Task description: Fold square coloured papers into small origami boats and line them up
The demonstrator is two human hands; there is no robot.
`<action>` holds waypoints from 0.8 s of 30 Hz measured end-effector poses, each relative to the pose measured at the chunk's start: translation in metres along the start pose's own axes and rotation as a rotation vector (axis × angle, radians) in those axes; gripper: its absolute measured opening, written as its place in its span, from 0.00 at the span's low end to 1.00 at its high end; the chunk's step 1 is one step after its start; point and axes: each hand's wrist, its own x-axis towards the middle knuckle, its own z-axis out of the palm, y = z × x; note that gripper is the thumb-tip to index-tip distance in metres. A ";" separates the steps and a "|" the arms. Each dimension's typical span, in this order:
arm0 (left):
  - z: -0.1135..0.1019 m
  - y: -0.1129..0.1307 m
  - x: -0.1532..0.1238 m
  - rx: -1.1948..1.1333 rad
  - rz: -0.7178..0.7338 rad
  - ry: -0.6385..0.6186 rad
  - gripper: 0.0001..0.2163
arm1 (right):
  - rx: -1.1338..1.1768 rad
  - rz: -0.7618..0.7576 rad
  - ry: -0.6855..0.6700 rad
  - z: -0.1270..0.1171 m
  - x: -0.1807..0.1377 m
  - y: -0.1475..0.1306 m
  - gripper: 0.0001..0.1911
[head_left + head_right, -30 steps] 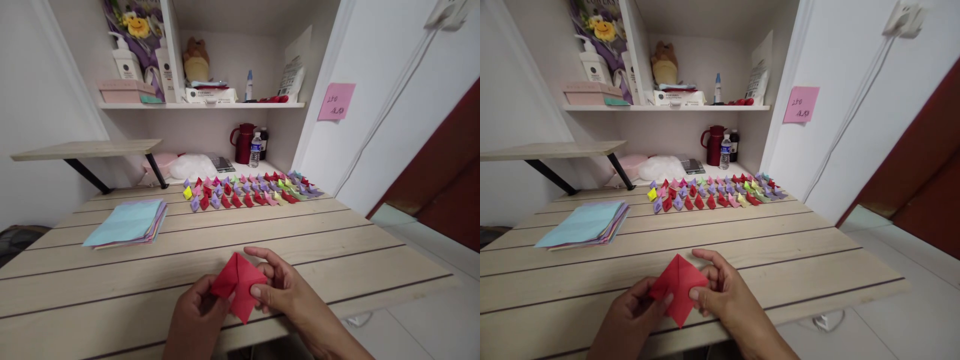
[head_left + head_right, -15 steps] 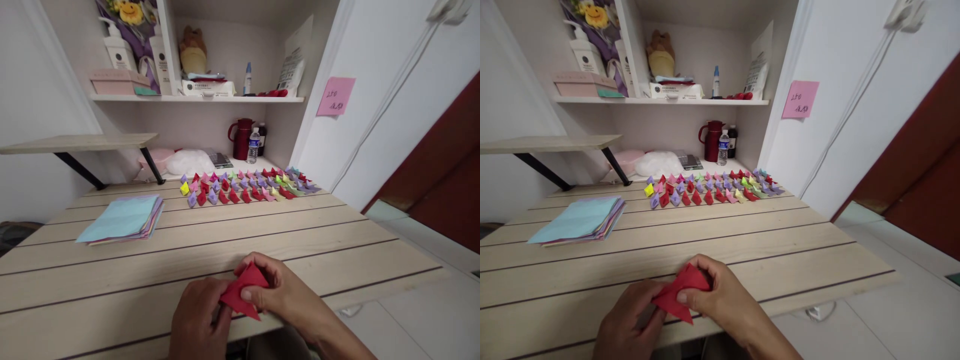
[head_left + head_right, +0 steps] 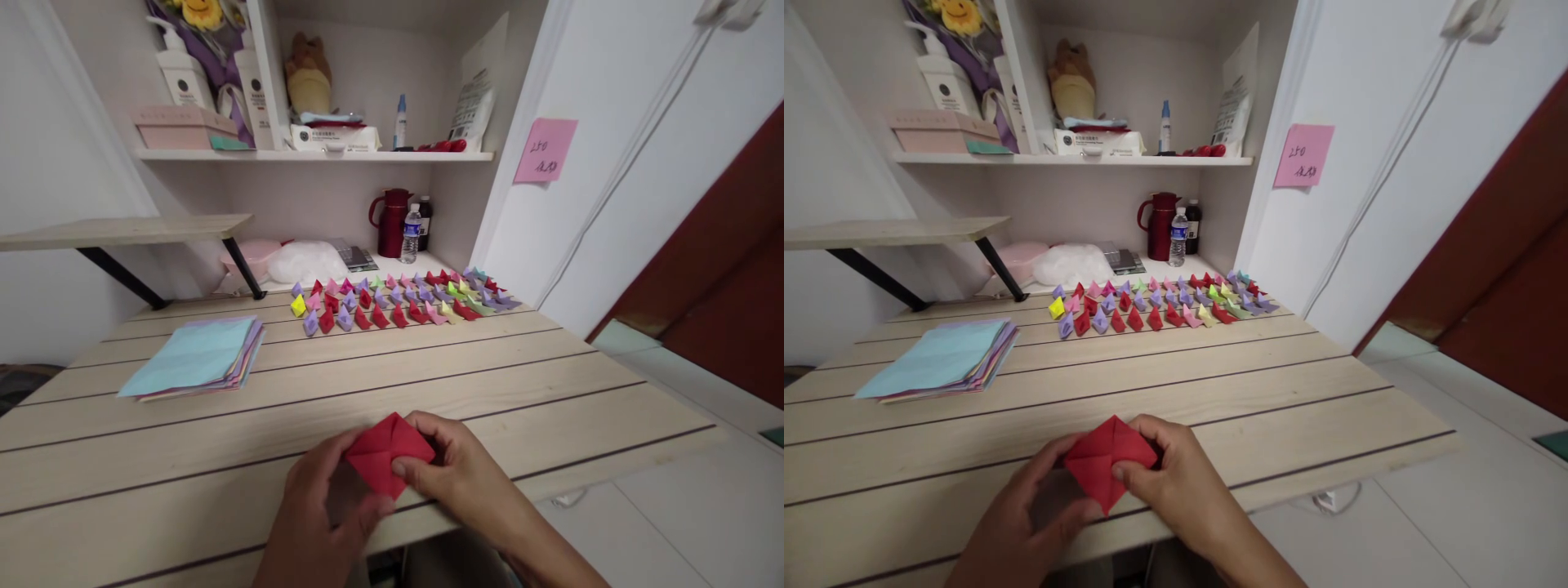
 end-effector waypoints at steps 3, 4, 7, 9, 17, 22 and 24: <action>-0.004 0.005 0.013 0.189 0.185 0.151 0.06 | -0.057 -0.005 -0.011 0.000 -0.001 0.000 0.03; -0.005 0.008 0.016 0.225 0.269 0.195 0.03 | -0.091 -0.015 -0.004 0.000 -0.001 0.000 0.02; -0.001 0.017 0.020 0.239 0.427 0.284 0.03 | -0.289 -0.172 0.074 0.000 -0.003 0.001 0.03; 0.004 0.020 0.018 0.238 0.483 0.337 0.07 | -0.476 -0.401 0.153 0.000 -0.004 0.002 0.06; 0.011 0.006 0.006 0.400 0.736 0.244 0.18 | -0.997 -0.853 0.179 -0.003 -0.019 0.007 0.10; 0.007 -0.004 -0.006 0.443 0.717 0.100 0.22 | -1.012 -0.784 0.097 -0.006 -0.039 0.017 0.11; 0.008 -0.009 -0.013 0.478 0.697 0.109 0.19 | -1.058 -0.780 0.083 -0.006 -0.046 0.024 0.14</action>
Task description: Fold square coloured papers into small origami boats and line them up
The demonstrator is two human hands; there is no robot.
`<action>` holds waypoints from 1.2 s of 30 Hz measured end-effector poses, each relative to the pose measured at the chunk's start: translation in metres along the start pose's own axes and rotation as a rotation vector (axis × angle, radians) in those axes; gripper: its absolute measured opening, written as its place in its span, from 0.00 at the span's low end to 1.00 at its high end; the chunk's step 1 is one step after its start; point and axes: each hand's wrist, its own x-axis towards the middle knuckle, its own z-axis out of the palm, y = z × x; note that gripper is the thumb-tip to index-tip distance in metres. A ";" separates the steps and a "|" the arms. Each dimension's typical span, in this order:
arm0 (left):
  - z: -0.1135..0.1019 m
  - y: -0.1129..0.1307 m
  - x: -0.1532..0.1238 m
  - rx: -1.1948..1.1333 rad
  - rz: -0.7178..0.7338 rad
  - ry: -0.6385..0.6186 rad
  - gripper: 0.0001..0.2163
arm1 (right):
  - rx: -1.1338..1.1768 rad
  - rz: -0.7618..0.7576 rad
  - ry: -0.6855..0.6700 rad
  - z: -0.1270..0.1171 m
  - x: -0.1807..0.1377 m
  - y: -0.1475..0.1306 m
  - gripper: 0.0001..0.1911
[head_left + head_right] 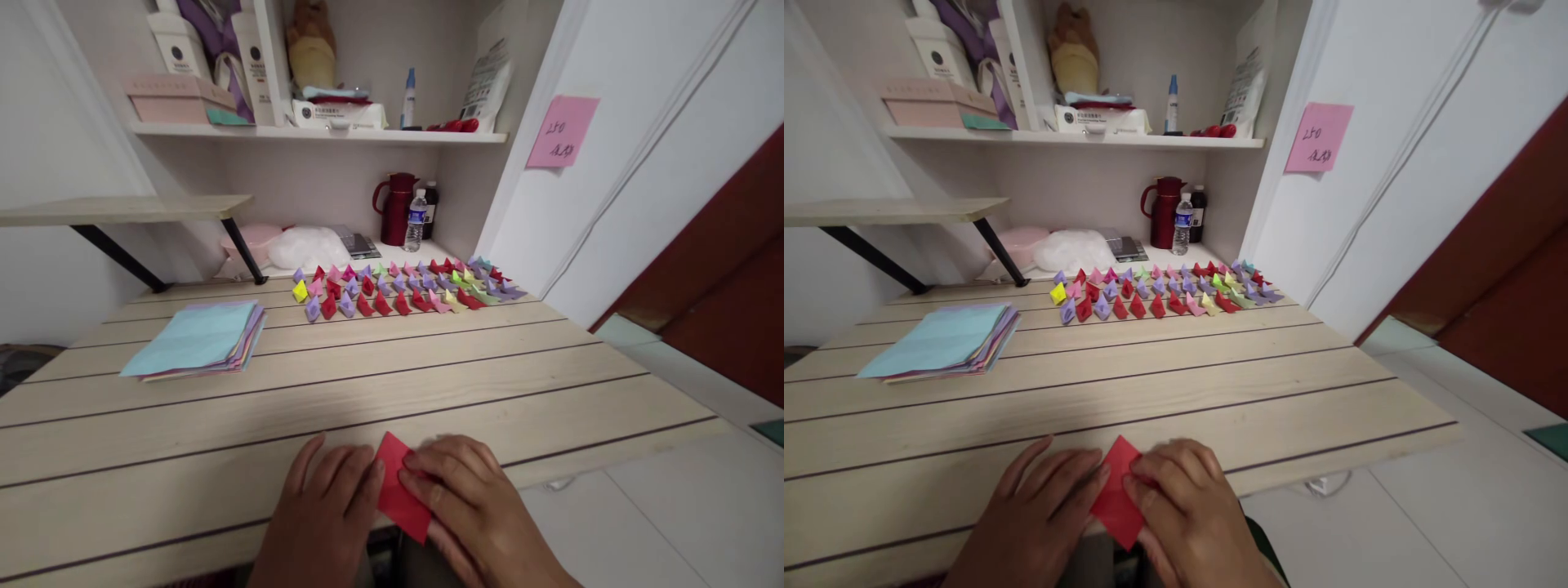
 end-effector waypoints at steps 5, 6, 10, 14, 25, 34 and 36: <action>-0.001 0.006 -0.007 -0.024 0.023 0.046 0.19 | -0.016 0.020 0.087 0.014 -0.016 -0.008 0.15; -0.002 0.007 -0.007 -0.053 0.010 0.064 0.19 | 0.005 0.037 0.076 0.014 -0.017 -0.009 0.14; -0.004 0.011 -0.003 -0.200 -0.150 0.121 0.14 | 0.127 0.151 -0.017 0.007 -0.011 -0.014 0.12; -0.010 0.009 -0.001 -0.239 -0.232 0.037 0.07 | 0.191 0.283 -0.066 -0.001 -0.003 -0.015 0.09; -0.017 0.011 0.010 -0.172 -0.252 -0.137 0.04 | 0.115 0.476 -0.182 0.002 0.022 -0.010 0.06; -0.009 0.011 -0.016 0.056 -0.164 0.053 0.10 | -0.082 0.510 -0.214 0.014 0.029 -0.007 0.06; -0.007 0.019 -0.024 0.124 -0.130 0.120 0.14 | -0.093 0.511 -0.216 0.015 0.030 -0.007 0.07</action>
